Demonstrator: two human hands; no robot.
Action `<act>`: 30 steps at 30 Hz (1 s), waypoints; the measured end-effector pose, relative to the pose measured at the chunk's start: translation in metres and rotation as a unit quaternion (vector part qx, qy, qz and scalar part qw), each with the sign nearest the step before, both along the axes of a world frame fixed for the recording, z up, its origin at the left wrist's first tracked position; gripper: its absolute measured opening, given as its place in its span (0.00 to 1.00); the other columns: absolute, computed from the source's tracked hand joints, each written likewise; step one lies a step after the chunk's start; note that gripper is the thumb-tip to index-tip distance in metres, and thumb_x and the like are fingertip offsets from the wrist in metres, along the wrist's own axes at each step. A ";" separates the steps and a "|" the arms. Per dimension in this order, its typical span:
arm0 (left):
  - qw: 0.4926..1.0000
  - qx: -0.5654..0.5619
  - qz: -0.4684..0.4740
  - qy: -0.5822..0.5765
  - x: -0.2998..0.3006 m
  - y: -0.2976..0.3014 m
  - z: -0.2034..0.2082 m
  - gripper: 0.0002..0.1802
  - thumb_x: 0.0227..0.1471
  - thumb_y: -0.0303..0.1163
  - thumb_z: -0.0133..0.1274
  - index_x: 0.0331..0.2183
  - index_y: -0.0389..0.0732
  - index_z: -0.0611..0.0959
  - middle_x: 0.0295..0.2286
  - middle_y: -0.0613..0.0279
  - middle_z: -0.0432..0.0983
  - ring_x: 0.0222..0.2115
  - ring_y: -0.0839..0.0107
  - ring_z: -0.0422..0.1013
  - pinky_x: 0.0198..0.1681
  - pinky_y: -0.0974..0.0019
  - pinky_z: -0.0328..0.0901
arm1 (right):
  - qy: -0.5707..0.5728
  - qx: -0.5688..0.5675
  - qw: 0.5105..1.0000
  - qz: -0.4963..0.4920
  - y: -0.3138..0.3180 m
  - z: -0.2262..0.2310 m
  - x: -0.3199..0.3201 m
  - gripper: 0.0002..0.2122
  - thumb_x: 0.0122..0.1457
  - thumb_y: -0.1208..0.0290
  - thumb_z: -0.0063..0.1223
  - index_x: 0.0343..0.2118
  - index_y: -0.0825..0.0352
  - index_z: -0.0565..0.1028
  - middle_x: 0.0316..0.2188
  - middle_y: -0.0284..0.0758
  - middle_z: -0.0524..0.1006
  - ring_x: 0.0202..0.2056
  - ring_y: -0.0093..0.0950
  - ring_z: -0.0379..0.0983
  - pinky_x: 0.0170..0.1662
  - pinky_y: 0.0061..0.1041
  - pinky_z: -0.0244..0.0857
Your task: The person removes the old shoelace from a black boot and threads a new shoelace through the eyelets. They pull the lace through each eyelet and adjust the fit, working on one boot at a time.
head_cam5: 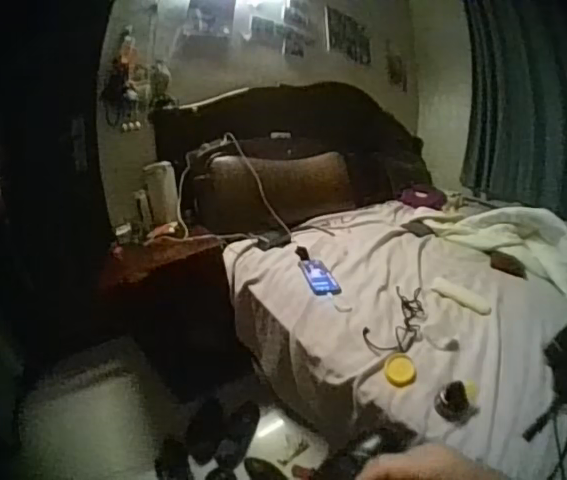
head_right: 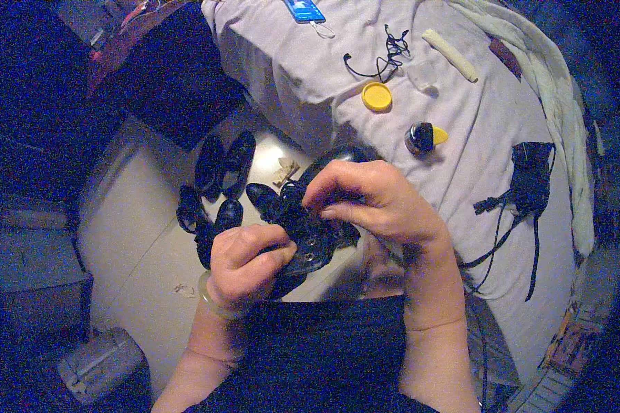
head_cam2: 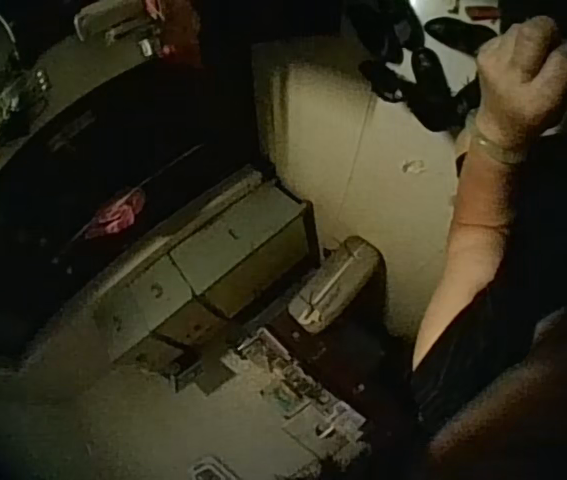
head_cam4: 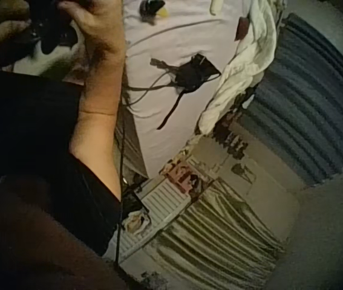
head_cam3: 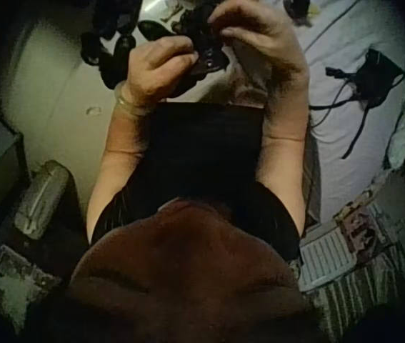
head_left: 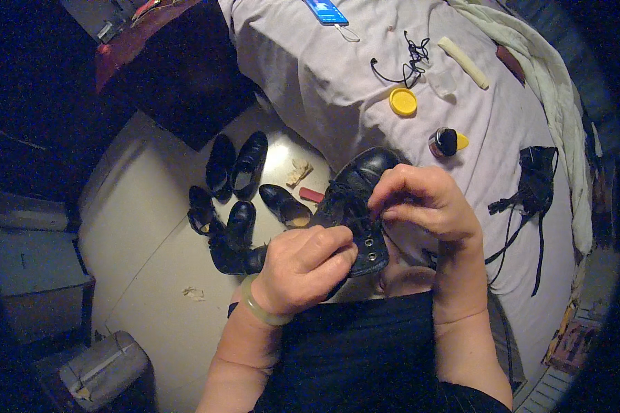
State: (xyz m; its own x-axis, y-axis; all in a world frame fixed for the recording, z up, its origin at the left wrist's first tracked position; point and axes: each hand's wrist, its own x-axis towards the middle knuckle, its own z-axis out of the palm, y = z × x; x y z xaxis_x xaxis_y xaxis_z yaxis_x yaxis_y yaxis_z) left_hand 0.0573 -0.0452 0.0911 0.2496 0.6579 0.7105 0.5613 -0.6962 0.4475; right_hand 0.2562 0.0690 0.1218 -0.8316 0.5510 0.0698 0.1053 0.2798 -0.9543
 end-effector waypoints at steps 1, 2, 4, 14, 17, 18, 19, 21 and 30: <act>1.000 -0.002 -0.001 0.003 0.000 0.000 0.000 0.10 0.32 0.24 0.57 0.25 0.37 0.78 0.29 0.57 0.73 0.19 0.70 0.70 0.18 0.69 0.65 | 0.008 0.044 0.999 0.016 0.001 -0.001 0.000 0.07 0.51 0.78 0.54 0.35 0.70 0.74 0.31 0.34 0.77 0.35 0.26 0.75 0.39 0.25 0.68; 1.000 -0.004 -0.001 0.006 -0.001 0.000 0.000 0.10 0.32 0.24 0.57 0.25 0.37 0.78 0.29 0.57 0.73 0.19 0.70 0.70 0.18 0.69 0.65 | 0.004 0.040 0.999 0.029 0.002 0.000 0.000 0.07 0.51 0.78 0.54 0.35 0.70 0.74 0.31 0.35 0.78 0.34 0.27 0.76 0.39 0.25 0.68; 1.000 -0.007 -0.002 0.010 -0.001 -0.001 0.000 0.10 0.32 0.24 0.57 0.25 0.37 0.79 0.29 0.57 0.73 0.19 0.70 0.70 0.18 0.69 0.65 | -0.004 0.033 0.998 0.055 0.003 0.001 -0.001 0.08 0.51 0.78 0.54 0.35 0.69 0.74 0.31 0.35 0.78 0.34 0.28 0.76 0.39 0.25 0.68; 1.000 -0.010 -0.010 0.003 -0.001 -0.001 0.001 0.10 0.31 0.24 0.57 0.25 0.37 0.79 0.29 0.58 0.73 0.19 0.69 0.71 0.19 0.70 0.65 | -0.020 0.051 0.994 0.095 0.004 0.001 -0.003 0.08 0.51 0.75 0.56 0.35 0.68 0.74 0.30 0.36 0.77 0.34 0.32 0.76 0.38 0.27 0.68; 1.000 -0.011 -0.010 0.006 -0.001 0.000 0.001 0.10 0.31 0.24 0.57 0.25 0.37 0.79 0.29 0.57 0.73 0.19 0.69 0.71 0.19 0.70 0.65 | -0.017 0.058 0.994 0.095 0.004 0.001 -0.003 0.08 0.51 0.75 0.56 0.35 0.68 0.74 0.30 0.36 0.77 0.34 0.32 0.76 0.38 0.27 0.68; 1.000 -0.011 -0.011 0.007 -0.001 0.000 0.000 0.10 0.31 0.24 0.57 0.25 0.37 0.79 0.29 0.57 0.73 0.19 0.69 0.71 0.19 0.70 0.65 | -0.016 0.058 0.994 0.095 0.004 0.001 -0.003 0.08 0.51 0.75 0.56 0.35 0.68 0.74 0.30 0.36 0.77 0.34 0.32 0.76 0.38 0.27 0.68; 1.000 -0.012 -0.012 0.007 -0.001 0.000 0.000 0.10 0.31 0.24 0.57 0.25 0.37 0.79 0.29 0.57 0.73 0.19 0.70 0.71 0.19 0.70 0.65 | -0.016 0.057 0.994 0.096 0.004 0.001 -0.003 0.08 0.51 0.75 0.56 0.35 0.68 0.74 0.30 0.36 0.77 0.34 0.32 0.76 0.39 0.27 0.68; 1.000 -0.013 -0.012 0.008 -0.001 0.000 0.001 0.10 0.31 0.24 0.57 0.25 0.37 0.79 0.29 0.57 0.73 0.20 0.70 0.71 0.19 0.70 0.65 | -0.014 0.050 0.994 0.097 0.005 0.000 -0.003 0.08 0.51 0.76 0.56 0.35 0.68 0.74 0.30 0.36 0.77 0.34 0.32 0.76 0.39 0.27 0.68; 1.000 -0.016 -0.012 0.006 -0.002 0.000 -0.001 0.10 0.32 0.25 0.57 0.25 0.37 0.78 0.29 0.58 0.73 0.20 0.69 0.72 0.19 0.70 0.65 | -0.010 0.061 0.993 0.105 0.005 -0.003 -0.005 0.08 0.51 0.77 0.56 0.35 0.68 0.74 0.30 0.36 0.77 0.34 0.33 0.76 0.39 0.28 0.68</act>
State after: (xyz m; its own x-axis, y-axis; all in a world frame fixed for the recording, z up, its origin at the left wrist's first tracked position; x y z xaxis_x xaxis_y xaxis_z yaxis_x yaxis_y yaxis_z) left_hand 0.0556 -0.0454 0.0899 0.2744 0.6736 0.6862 0.5497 -0.6954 0.4628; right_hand 0.2517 0.0738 0.1193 -0.9288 0.3545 0.1083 0.0504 0.4103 -0.9106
